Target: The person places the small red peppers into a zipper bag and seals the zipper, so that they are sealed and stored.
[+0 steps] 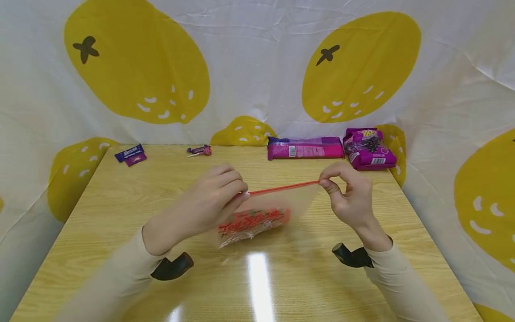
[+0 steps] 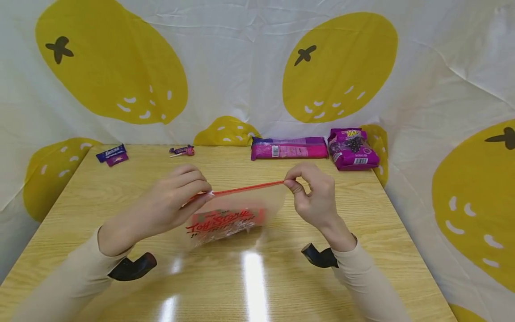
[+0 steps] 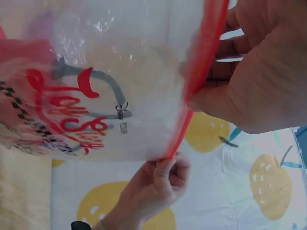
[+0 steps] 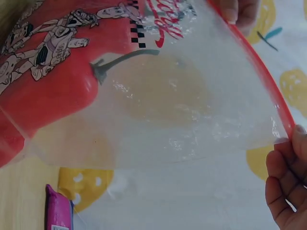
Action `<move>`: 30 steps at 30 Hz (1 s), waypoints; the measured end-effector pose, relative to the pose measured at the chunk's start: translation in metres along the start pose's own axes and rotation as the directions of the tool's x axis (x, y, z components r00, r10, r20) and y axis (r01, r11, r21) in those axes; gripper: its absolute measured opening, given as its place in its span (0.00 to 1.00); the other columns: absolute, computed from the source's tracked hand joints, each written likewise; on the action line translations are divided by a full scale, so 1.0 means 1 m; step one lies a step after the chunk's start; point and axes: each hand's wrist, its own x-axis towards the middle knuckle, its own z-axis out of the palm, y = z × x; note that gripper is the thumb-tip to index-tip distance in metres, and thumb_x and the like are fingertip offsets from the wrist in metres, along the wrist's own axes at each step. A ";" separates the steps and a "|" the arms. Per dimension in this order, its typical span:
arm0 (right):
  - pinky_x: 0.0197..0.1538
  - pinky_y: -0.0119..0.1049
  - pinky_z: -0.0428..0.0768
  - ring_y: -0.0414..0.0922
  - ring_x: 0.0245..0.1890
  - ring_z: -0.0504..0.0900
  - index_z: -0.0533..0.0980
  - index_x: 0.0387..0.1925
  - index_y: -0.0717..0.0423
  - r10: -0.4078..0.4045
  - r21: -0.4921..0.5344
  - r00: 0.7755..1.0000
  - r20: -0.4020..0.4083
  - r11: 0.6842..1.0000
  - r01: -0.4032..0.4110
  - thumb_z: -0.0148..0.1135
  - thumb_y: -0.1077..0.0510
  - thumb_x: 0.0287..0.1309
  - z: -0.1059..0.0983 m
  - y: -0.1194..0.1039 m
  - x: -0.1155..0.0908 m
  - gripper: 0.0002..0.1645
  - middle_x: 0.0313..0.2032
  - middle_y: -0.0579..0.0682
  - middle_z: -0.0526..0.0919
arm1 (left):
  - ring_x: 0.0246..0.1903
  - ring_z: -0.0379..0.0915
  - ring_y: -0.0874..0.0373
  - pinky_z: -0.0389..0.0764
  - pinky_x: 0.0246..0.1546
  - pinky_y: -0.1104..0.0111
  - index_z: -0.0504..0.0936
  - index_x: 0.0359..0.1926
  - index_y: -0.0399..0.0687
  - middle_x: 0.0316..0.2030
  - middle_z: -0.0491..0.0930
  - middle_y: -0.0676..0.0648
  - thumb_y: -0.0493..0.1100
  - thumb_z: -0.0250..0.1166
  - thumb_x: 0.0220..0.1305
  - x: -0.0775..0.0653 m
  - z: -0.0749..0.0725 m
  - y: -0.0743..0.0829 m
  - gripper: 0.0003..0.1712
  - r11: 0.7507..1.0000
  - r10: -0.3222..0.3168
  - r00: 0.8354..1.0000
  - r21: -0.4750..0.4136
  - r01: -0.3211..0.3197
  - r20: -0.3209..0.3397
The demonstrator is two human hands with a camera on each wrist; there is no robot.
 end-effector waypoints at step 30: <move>0.37 0.23 0.73 0.37 0.27 0.75 0.72 0.20 0.67 0.155 -0.256 0.981 -0.117 0.950 -0.180 0.59 0.78 0.45 -0.033 0.023 -0.001 0.08 0.21 0.54 0.77 | 0.30 0.68 0.53 0.70 0.33 0.64 0.77 0.30 0.40 0.26 0.75 0.49 0.45 0.47 0.70 -0.040 -0.043 -0.012 0.18 0.993 -0.021 0.997 0.110 0.028 -0.071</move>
